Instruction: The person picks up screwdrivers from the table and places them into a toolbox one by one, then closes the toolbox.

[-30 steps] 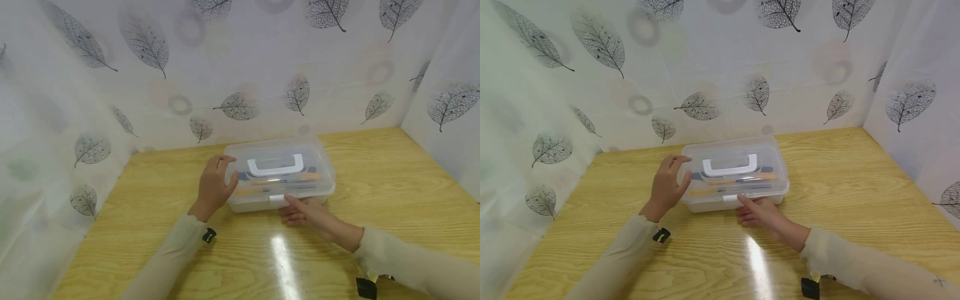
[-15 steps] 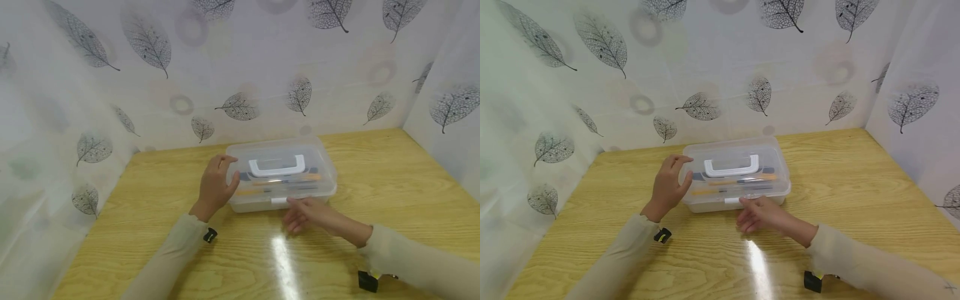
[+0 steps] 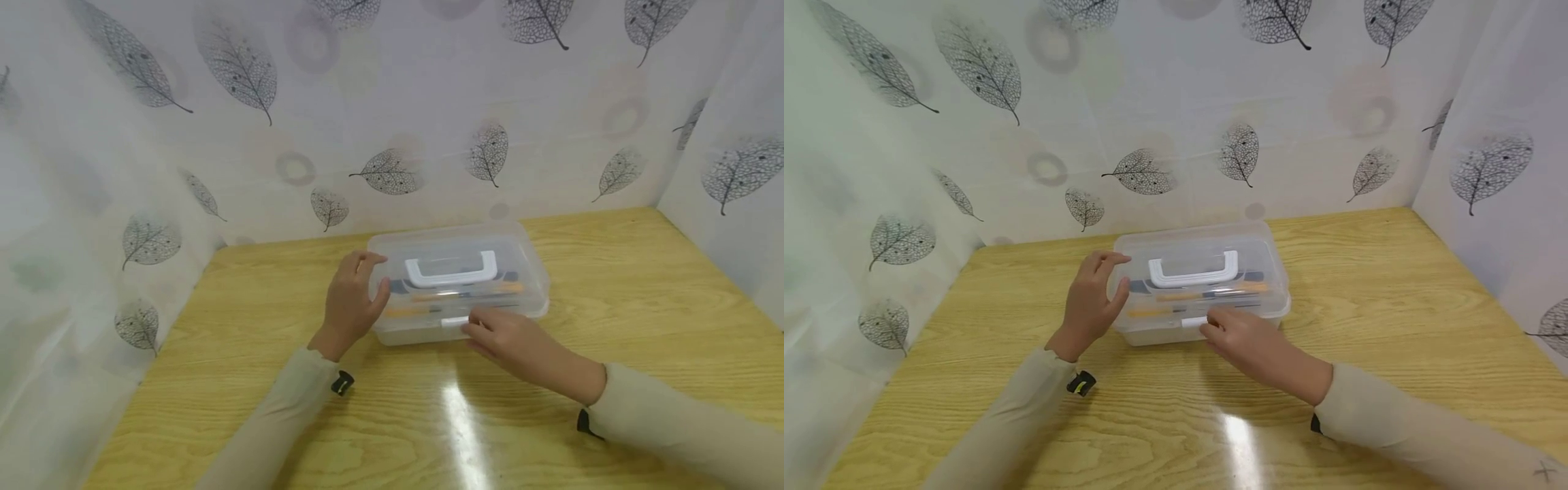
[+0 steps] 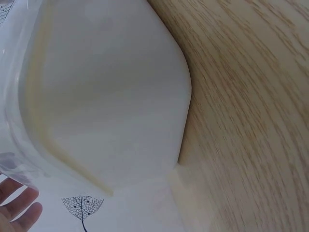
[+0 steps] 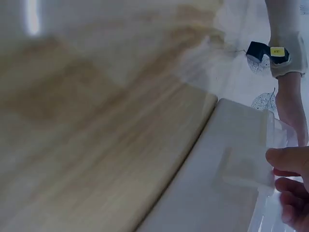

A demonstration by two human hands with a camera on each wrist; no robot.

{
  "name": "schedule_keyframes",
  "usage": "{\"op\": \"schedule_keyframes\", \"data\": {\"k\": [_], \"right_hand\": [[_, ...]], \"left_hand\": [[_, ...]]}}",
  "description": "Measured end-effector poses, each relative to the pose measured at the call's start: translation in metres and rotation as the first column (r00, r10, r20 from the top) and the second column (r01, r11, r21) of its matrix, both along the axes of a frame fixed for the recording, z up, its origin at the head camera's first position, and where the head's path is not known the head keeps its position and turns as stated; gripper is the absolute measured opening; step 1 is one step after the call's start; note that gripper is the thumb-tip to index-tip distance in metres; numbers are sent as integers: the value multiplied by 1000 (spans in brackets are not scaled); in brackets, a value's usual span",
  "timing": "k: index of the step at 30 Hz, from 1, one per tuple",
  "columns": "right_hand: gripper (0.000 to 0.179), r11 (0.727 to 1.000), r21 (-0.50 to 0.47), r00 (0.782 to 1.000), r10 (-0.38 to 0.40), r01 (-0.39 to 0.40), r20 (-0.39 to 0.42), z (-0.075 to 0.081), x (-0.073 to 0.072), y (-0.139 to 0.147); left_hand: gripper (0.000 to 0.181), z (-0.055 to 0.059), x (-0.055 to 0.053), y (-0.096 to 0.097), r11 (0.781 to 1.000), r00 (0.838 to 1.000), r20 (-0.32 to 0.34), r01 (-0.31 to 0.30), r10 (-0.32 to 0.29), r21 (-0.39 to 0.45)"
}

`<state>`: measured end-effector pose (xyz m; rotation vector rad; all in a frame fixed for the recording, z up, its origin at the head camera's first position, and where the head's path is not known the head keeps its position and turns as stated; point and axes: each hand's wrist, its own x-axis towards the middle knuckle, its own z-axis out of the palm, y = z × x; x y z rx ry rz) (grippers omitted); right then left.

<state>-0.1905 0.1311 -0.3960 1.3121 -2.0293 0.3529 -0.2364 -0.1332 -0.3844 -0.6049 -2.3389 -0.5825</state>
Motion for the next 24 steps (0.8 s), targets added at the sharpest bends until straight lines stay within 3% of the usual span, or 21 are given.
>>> {"op": "schedule_keyframes", "data": {"k": [3,7,12,17,24], "right_hand": [[18,1000,7,998,-16,17,-60,4,-8,-4],[62,994,9,991,-105,106,-80,11,-17,-6],[97,980,37,980,-197,196,19,17,-24,-4],[95,972,93,965,-225,214,136,19,-28,-2],[90,972,74,959,-231,222,161,21,-29,-4]], "left_hand": [[28,0,0,-1,1000,1000,1,2,-2,3],[28,0,0,-1,1000,1000,0,7,-7,5],[28,-1,-1,-1,1000,1000,-3,3,-3,1],[29,-1,0,-1,1000,1000,0,5,-5,1],[31,0,1,0,1000,1000,8,8,-8,3]]}}
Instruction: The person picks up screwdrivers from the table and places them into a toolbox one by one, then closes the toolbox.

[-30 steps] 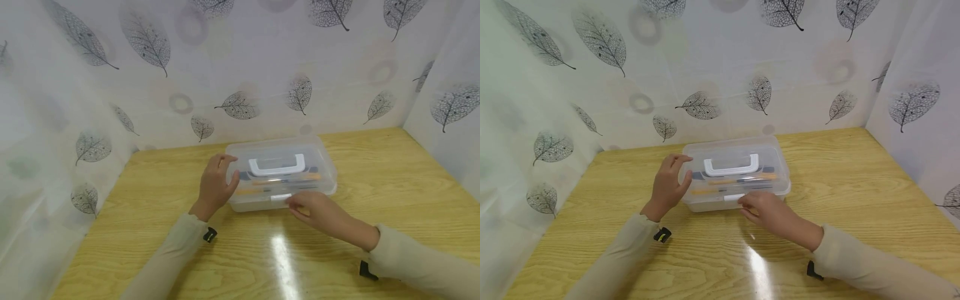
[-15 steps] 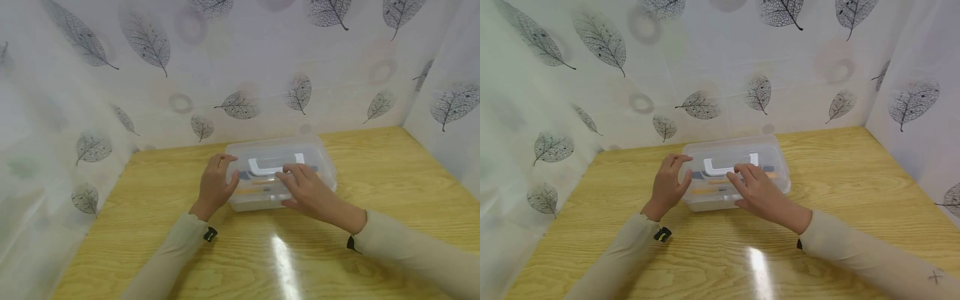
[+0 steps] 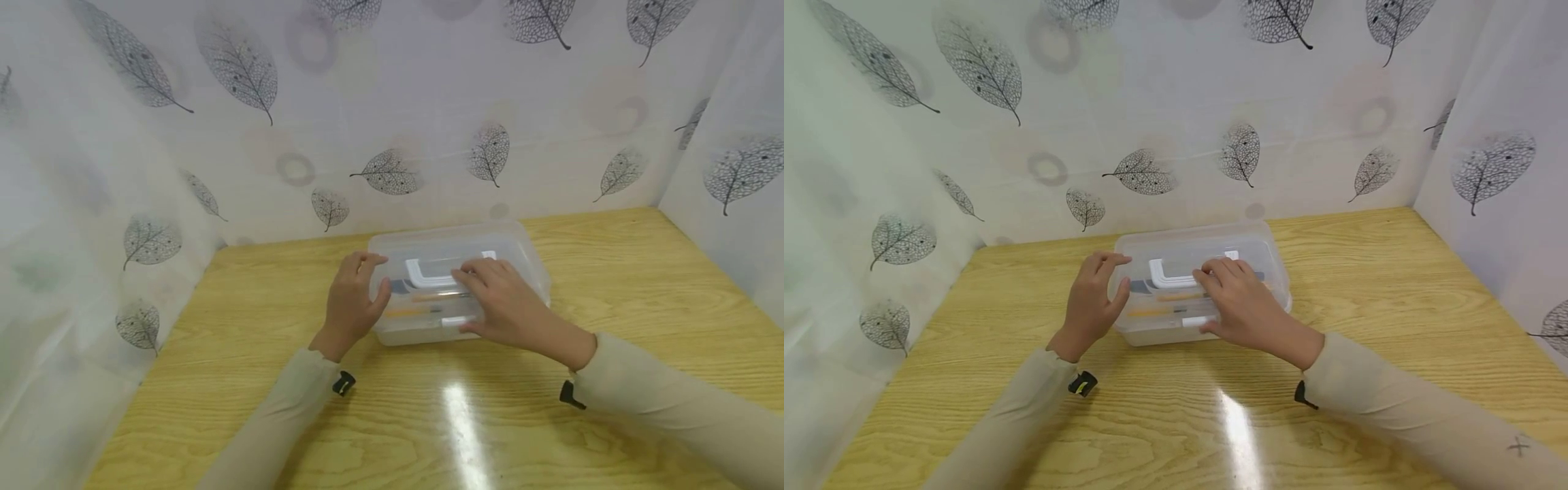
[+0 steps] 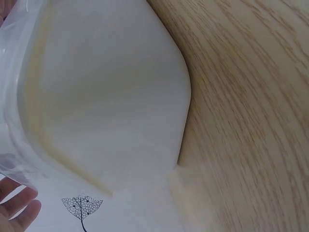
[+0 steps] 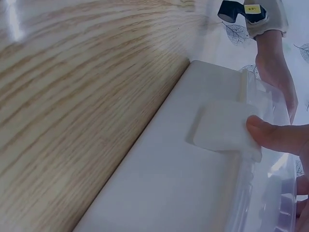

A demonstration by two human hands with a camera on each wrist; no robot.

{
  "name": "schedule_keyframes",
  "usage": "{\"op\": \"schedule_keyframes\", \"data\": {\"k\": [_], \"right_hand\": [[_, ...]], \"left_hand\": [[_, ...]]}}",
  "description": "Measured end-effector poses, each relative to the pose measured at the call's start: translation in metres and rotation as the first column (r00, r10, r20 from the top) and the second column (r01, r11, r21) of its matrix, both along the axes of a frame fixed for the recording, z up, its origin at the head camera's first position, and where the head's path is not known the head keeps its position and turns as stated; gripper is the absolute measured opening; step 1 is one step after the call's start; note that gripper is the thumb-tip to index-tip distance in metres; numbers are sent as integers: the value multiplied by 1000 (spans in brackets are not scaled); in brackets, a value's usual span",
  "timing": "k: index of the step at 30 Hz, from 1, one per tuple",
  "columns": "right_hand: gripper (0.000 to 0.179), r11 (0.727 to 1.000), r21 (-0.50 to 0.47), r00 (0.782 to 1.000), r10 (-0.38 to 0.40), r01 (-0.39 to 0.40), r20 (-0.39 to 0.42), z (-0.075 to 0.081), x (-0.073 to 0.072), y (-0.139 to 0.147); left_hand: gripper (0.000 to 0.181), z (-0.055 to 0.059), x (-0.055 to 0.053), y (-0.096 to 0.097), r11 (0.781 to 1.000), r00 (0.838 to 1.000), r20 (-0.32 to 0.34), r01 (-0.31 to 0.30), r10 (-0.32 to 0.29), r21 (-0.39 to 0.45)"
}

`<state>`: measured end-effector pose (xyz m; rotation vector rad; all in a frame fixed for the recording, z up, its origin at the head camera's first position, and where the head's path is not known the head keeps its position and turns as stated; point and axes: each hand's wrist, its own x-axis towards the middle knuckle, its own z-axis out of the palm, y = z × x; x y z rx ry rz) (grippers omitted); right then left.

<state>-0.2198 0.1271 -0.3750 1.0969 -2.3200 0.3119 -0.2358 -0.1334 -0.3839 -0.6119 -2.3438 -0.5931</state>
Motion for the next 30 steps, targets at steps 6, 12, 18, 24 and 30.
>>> {"op": "schedule_keyframes", "data": {"k": [6,12,18,24,30], "right_hand": [[87,1000,-9,1000,-27,27,2,0,-2,-3],[85,998,-8,998,-61,61,21,0,-2,-5],[84,996,-9,995,-91,91,37,1,-1,-7],[82,994,-9,993,-104,105,54,2,1,-9],[80,994,-23,993,-104,105,51,2,2,-11]], "left_hand": [[31,0,0,0,1000,1000,-16,-4,4,-17],[29,0,-1,0,999,999,-39,1,-3,-43],[28,1,-1,0,998,999,-54,-6,3,-59],[28,0,-1,0,998,998,-58,-8,4,-60],[28,0,-1,0,998,998,-60,-6,3,-63]]}}
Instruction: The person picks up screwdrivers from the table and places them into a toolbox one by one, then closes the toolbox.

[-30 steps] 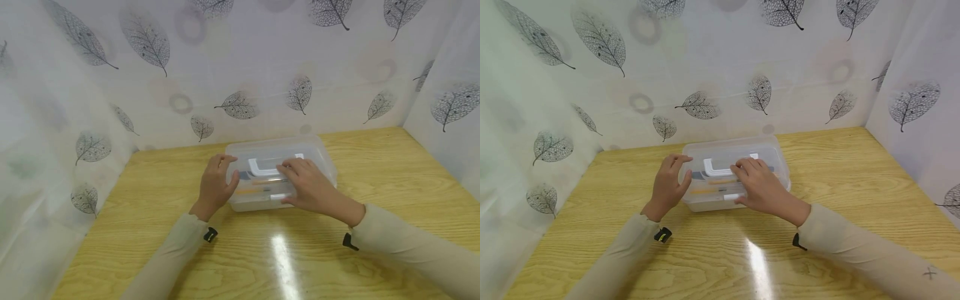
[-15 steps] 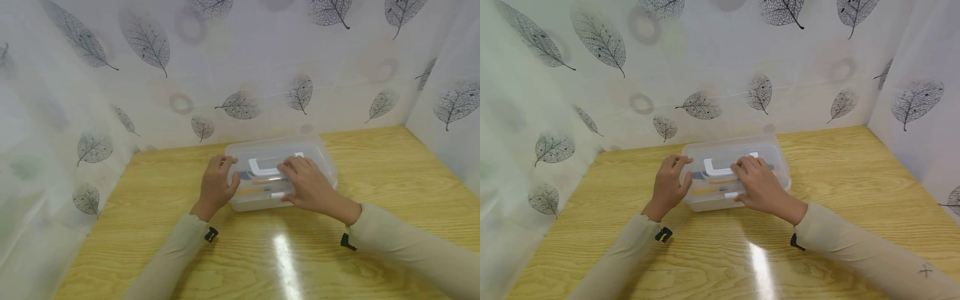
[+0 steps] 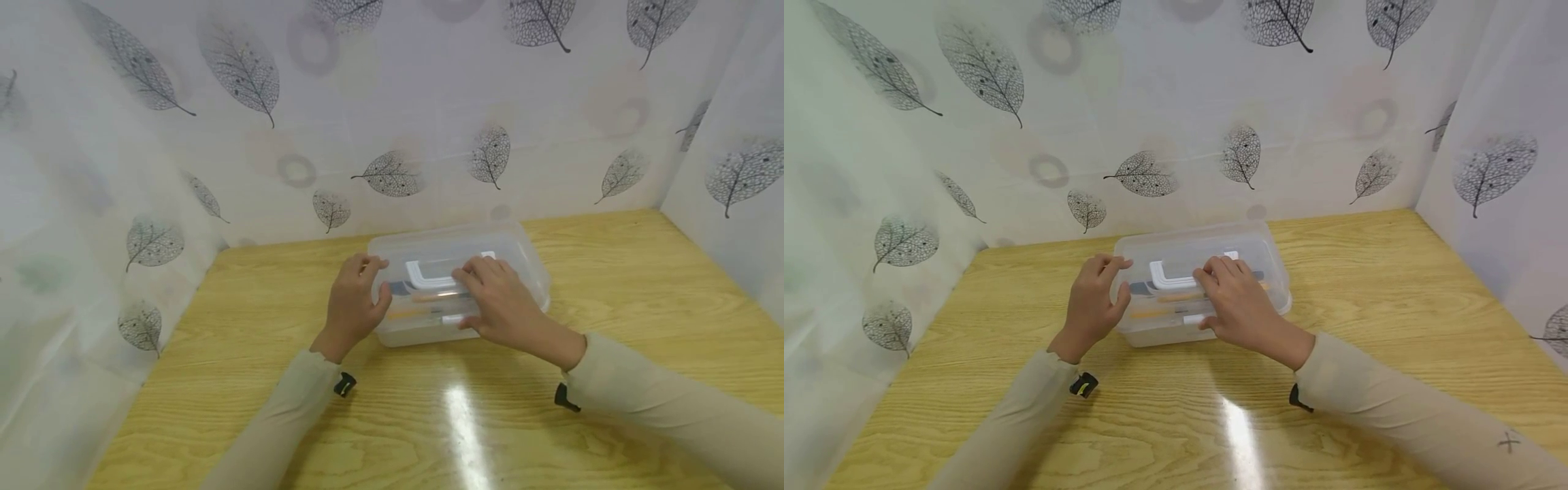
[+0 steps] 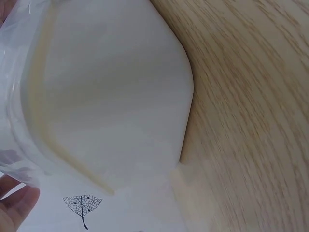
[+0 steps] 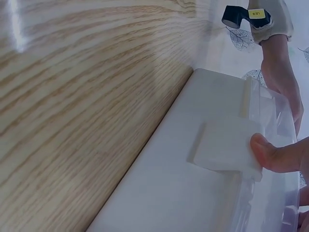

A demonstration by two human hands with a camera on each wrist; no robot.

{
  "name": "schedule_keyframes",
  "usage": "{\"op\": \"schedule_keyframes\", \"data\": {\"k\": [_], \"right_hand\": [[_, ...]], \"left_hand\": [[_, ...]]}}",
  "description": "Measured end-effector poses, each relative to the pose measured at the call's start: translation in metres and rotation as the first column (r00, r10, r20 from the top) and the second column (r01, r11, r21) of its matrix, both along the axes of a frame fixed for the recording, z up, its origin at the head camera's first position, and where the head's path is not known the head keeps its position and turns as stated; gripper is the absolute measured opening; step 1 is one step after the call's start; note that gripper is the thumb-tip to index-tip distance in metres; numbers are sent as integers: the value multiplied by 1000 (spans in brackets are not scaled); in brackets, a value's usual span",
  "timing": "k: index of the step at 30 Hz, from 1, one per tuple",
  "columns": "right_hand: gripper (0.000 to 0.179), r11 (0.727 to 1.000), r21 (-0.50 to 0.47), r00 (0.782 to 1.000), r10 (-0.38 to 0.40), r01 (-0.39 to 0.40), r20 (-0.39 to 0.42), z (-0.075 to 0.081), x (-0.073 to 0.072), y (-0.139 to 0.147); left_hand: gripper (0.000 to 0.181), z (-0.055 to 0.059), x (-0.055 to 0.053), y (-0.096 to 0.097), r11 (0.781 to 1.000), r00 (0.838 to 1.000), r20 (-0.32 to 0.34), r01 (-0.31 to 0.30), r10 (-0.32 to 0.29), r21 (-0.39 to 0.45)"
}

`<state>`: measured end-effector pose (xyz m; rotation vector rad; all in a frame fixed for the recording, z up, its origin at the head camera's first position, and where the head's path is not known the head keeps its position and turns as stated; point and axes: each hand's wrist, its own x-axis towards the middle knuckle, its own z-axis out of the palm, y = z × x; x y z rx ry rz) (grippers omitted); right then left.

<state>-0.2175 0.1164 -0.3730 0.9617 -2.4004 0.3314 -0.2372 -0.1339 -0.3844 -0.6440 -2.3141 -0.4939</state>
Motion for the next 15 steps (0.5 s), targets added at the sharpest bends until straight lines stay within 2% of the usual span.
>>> {"op": "schedule_keyframes", "data": {"k": [6,11,15], "right_hand": [[80,1000,-1,1000,1,-1,-16,-2,-1,-1],[85,999,25,999,26,-25,-37,-4,-3,2],[85,997,56,993,61,-56,-98,-9,-3,6]], "left_hand": [[27,2,-1,0,1000,1000,-6,5,-5,0],[26,1,-7,0,1000,1000,25,2,-2,-14],[26,0,-9,1,1000,999,34,-9,9,-2]]}}
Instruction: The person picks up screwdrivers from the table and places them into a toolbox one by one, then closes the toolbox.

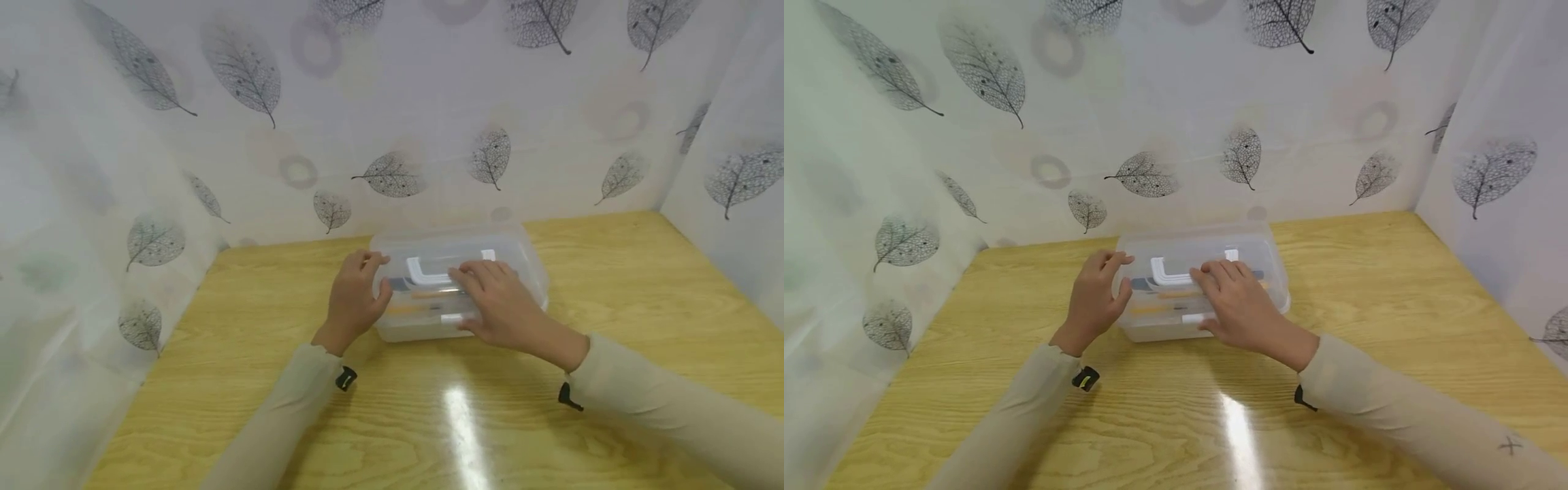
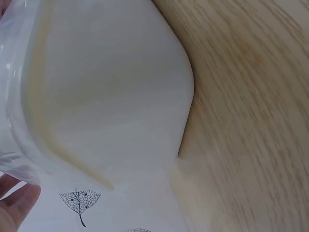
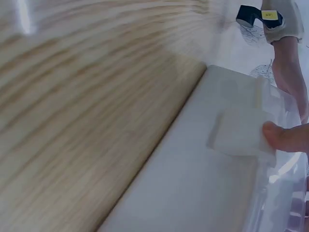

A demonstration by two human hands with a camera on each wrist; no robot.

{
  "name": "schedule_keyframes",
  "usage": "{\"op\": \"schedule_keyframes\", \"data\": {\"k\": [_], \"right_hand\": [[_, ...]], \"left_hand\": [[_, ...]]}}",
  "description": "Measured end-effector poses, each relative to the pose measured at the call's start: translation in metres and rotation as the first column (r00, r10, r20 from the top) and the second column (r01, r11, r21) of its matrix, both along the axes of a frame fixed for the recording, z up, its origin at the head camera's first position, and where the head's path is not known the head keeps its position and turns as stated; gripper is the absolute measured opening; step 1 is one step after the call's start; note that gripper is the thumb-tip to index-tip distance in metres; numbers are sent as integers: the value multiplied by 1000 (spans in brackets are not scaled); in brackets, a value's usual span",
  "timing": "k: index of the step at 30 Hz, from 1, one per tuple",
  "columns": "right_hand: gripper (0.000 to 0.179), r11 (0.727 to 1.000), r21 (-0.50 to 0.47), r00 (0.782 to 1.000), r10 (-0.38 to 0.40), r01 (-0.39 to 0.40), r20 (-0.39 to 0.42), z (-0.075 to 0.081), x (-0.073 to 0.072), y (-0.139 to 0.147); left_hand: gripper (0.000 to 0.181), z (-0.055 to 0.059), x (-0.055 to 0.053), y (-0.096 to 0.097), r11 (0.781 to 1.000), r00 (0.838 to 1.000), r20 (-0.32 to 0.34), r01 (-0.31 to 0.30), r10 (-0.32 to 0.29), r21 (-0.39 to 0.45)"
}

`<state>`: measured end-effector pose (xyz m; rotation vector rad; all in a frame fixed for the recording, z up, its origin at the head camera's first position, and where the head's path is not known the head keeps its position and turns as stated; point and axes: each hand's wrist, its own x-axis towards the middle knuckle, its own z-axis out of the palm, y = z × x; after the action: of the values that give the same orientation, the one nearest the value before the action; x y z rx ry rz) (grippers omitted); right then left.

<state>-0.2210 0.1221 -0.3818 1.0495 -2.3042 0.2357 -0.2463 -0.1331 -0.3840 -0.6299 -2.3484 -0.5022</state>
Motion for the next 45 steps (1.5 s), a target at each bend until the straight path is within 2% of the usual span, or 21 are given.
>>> {"op": "schedule_keyframes", "data": {"k": [3,5,7,10,13,18,26,36,42,45], "right_hand": [[82,999,11,995,39,-38,-94,-7,1,1],[73,997,12,984,82,-81,-156,-13,1,1],[63,991,36,965,135,-130,-223,-18,1,1],[39,977,122,928,205,-175,-311,-26,-2,3],[16,965,209,894,229,-157,-384,-33,-7,6],[19,962,233,873,233,-142,-428,-37,-10,7],[36,962,218,865,246,-164,-437,-37,-8,8],[37,952,203,862,295,-229,-412,-34,-8,7],[34,959,181,876,274,-218,-396,-36,-9,5],[26,961,189,888,259,-200,-379,-35,-8,4]], "left_hand": [[27,0,0,1,1000,1000,-1,-6,6,17],[28,0,1,1,1000,1000,-3,-8,8,20],[29,0,1,2,1000,1000,-5,-9,9,22],[29,-1,1,2,1000,1000,-6,-13,13,18],[29,-1,1,1,1000,1000,-7,-21,21,15],[30,-2,1,1,1000,1000,-11,-21,21,21],[30,-3,0,1,1000,1000,-8,-13,13,21],[29,-4,0,1,999,1000,-16,-20,20,26],[29,-2,1,2,1000,1000,-15,-21,22,17],[29,0,2,1,1000,1000,-12,-24,24,3]]}}
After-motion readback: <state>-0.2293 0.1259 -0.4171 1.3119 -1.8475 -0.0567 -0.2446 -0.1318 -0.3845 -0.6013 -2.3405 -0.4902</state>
